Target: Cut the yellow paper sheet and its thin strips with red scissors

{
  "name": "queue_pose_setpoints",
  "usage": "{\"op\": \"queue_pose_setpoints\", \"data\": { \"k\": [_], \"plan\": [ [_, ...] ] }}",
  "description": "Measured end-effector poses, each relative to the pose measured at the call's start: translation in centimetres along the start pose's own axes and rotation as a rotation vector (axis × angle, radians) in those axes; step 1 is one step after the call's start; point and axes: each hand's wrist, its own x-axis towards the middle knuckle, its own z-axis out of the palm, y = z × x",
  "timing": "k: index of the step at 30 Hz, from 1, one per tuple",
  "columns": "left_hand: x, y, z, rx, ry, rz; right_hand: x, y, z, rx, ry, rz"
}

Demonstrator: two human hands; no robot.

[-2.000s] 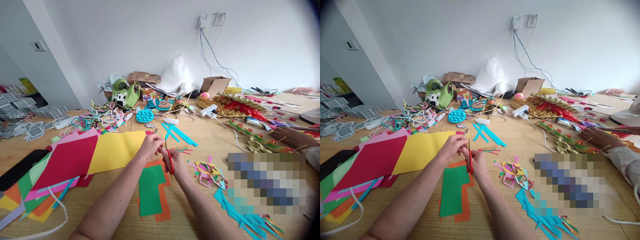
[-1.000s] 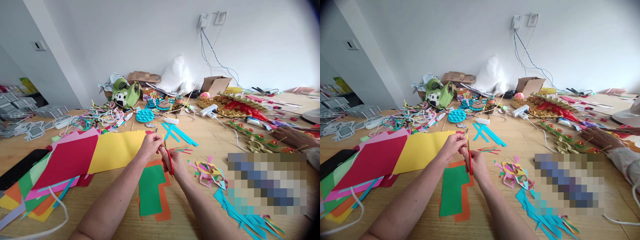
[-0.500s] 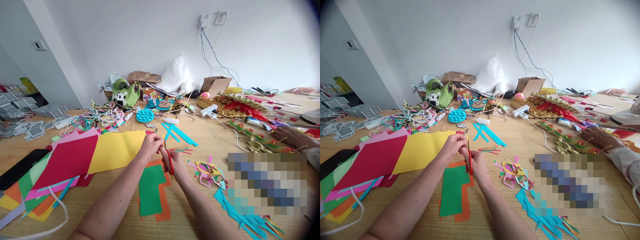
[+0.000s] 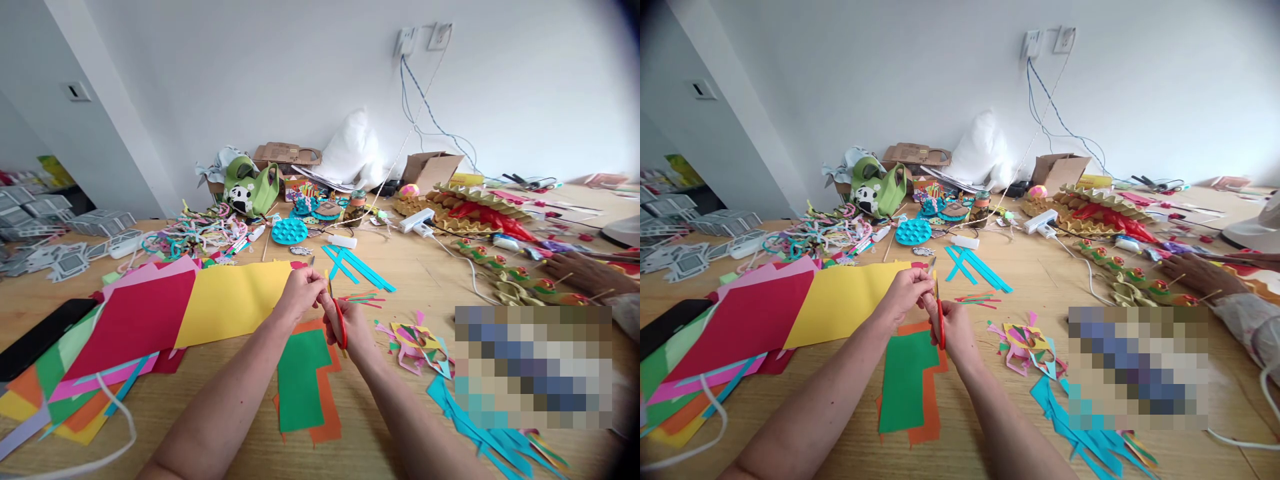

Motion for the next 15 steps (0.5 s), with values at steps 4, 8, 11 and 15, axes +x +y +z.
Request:
{"op": "queue_pose_setpoints", "data": {
  "k": [4,8,11,15],
  "plan": [
    [-0.06,0.0,0.01,-0.003,0.004,0.001,0.07,0.05,0.03,-0.006,0.007,0.012],
    [0.01,-0.16,0.01,0.001,0.001,0.001,0.11,0.05,0.01,-0.016,0.006,0.012],
    [0.1,-0.28,0.02,-0.002,0.006,0.005,0.07,0.03,-0.03,-0.019,0.002,0.016],
    [0.23,-0.41,0.04,-0.01,0.003,0.002,0.07,0.17,-0.09,0.002,-0.003,0.018]
  ]
}}
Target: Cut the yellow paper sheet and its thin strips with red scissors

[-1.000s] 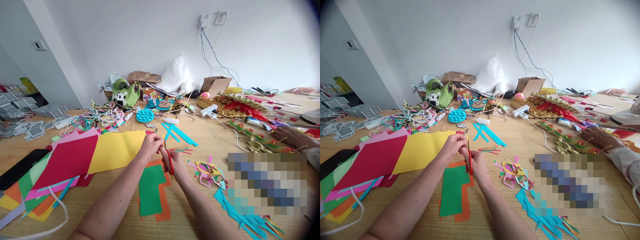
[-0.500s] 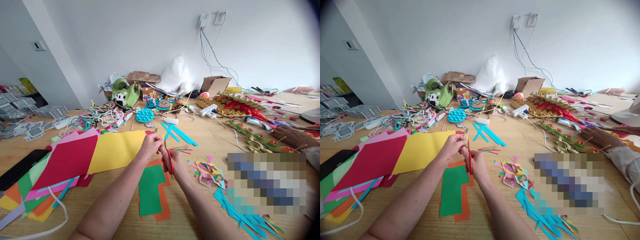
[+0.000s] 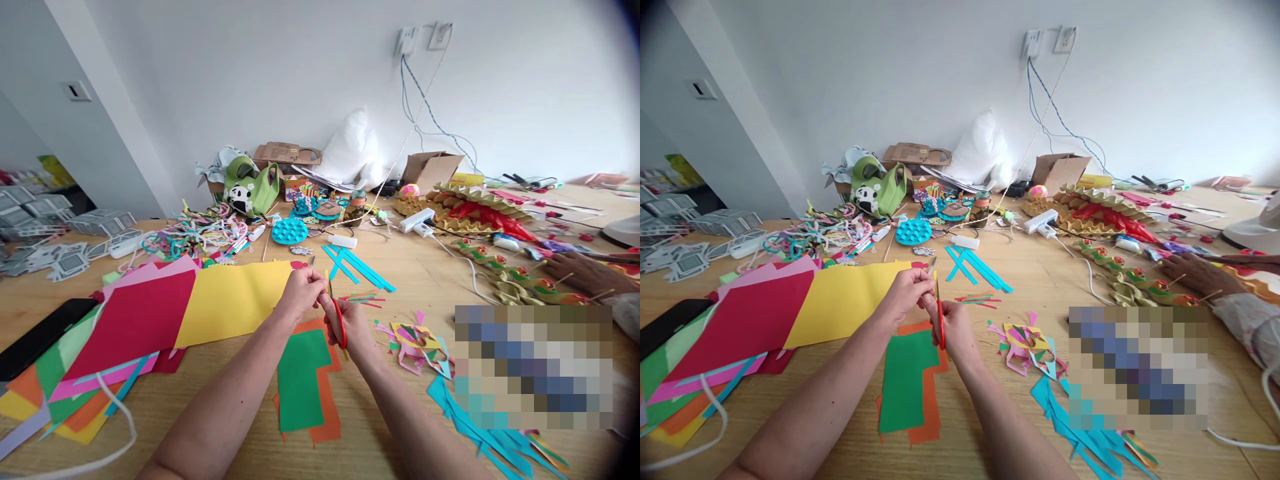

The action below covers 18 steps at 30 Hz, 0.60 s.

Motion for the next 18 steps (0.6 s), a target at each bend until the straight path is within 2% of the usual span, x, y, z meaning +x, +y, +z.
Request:
{"op": "queue_pose_setpoints", "data": {
  "k": [18],
  "plan": [
    [-0.03,0.16,-0.26,-0.021,-0.029,-0.029,-0.12,-0.45,0.16,-0.016,0.029,0.018]
  ]
}}
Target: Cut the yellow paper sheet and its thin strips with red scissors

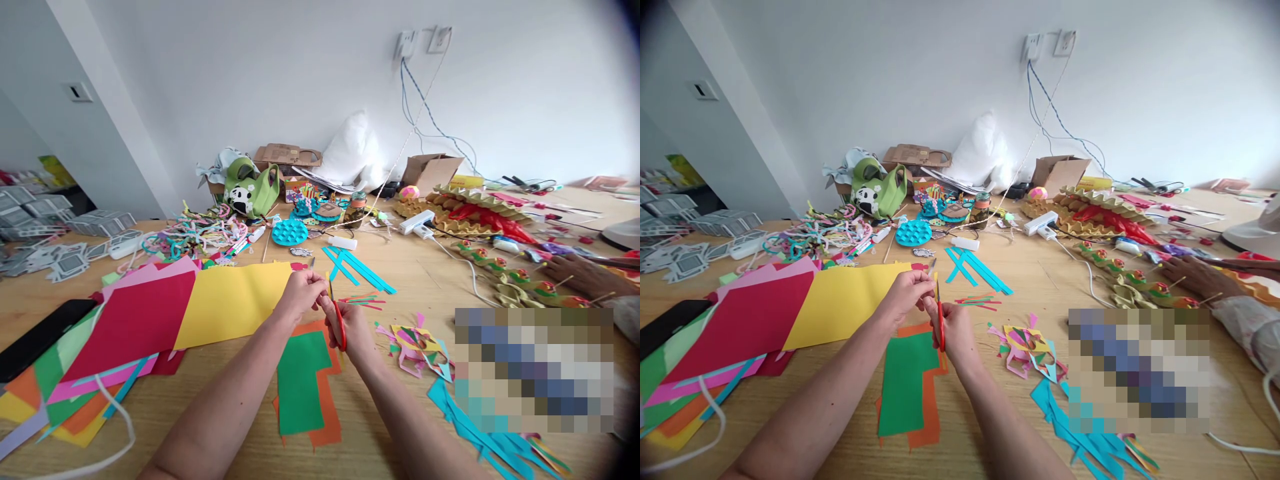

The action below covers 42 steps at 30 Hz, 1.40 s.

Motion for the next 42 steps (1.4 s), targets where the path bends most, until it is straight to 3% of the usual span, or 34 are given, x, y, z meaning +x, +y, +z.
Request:
{"op": "queue_pose_setpoints", "data": {
  "k": [42],
  "plan": [
    [0.33,-0.58,0.12,-0.046,0.014,0.036,0.38,0.76,-0.03,0.015,-0.027,-0.026]
  ]
}}
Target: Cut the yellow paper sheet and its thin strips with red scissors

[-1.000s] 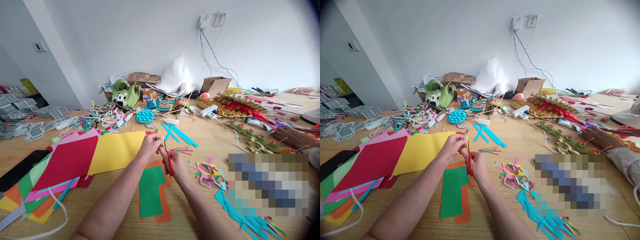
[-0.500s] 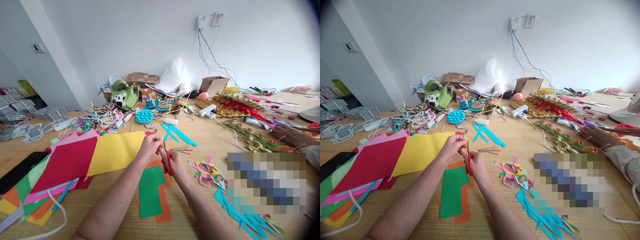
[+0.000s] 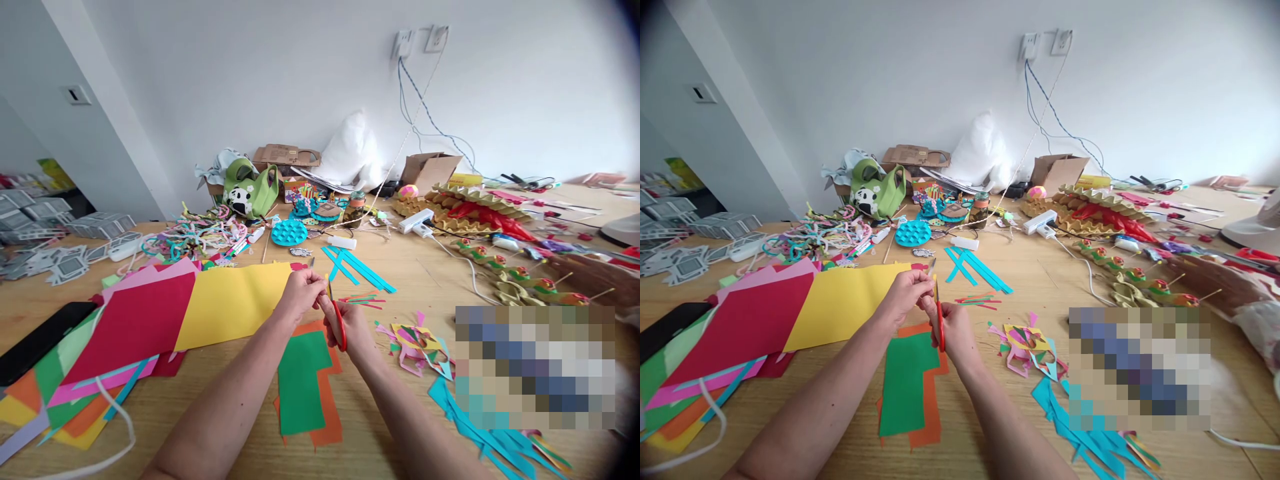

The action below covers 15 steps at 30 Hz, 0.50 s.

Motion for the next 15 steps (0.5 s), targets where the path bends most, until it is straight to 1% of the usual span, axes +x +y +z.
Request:
{"op": "queue_pose_setpoints", "data": {
  "k": [6,15],
  "plan": [
    [0.07,-0.01,0.02,0.0,-0.001,-0.004,-0.03,-0.05,-0.07,0.006,0.008,0.02],
    [0.07,0.09,0.06,0.006,0.009,-0.01,-0.03,-0.03,-0.02,0.004,0.012,0.011]
  ]
}}
